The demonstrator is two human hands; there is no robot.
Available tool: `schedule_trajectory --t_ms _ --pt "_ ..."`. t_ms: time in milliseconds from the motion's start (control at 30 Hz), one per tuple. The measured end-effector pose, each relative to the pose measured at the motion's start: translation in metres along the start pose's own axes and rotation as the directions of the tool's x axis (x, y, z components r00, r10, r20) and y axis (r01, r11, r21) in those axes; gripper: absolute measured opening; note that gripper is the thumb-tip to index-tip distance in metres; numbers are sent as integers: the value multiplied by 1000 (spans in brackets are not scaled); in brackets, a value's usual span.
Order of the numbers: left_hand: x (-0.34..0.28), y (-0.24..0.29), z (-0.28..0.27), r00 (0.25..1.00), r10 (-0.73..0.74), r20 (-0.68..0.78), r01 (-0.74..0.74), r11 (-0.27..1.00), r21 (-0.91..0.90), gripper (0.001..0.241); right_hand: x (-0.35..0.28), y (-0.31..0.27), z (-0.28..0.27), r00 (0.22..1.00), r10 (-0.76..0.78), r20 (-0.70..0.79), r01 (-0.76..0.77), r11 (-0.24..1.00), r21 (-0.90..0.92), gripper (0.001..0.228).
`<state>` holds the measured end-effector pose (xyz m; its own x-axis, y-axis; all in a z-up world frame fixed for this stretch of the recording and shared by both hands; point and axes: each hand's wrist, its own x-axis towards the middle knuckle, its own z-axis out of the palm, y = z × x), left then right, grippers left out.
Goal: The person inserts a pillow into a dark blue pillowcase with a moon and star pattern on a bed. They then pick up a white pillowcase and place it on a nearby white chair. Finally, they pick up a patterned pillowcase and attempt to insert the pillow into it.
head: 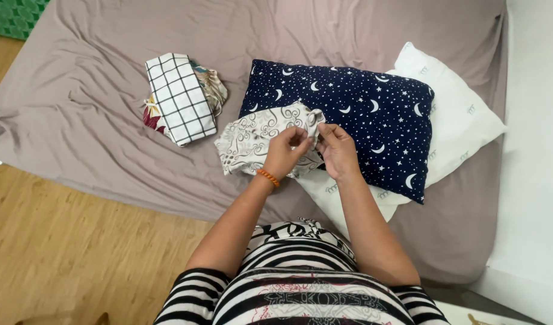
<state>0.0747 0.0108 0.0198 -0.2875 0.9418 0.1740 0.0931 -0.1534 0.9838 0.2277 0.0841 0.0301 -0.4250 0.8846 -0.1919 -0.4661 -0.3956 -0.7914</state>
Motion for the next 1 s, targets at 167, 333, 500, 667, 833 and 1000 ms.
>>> schedule_trajectory --t_ms 167,333,500,667,833,1000 --pt "11 -8 -8 992 -123 12 122 963 -241 20 13 -11 -7 998 1 -57 2 998 56 7" --pt "17 -13 -23 982 -170 -81 161 981 -111 22 34 7 -21 989 -2 -145 2 1000 4 17" --pt "18 33 -48 973 -229 16 229 964 -136 34 33 -16 2 992 46 -118 -40 998 53 19" --pt "21 4 -83 996 -75 39 30 751 660 39 33 -23 -7 995 98 -16 -96 989 114 18" --pt "38 -14 -118 980 125 -152 60 544 837 34 22 -55 -6 996 52 78 -64 985 160 16" --pt "48 -23 -160 897 264 -355 189 497 847 29 12 -98 -26 983 -149 -106 168 965 201 14"
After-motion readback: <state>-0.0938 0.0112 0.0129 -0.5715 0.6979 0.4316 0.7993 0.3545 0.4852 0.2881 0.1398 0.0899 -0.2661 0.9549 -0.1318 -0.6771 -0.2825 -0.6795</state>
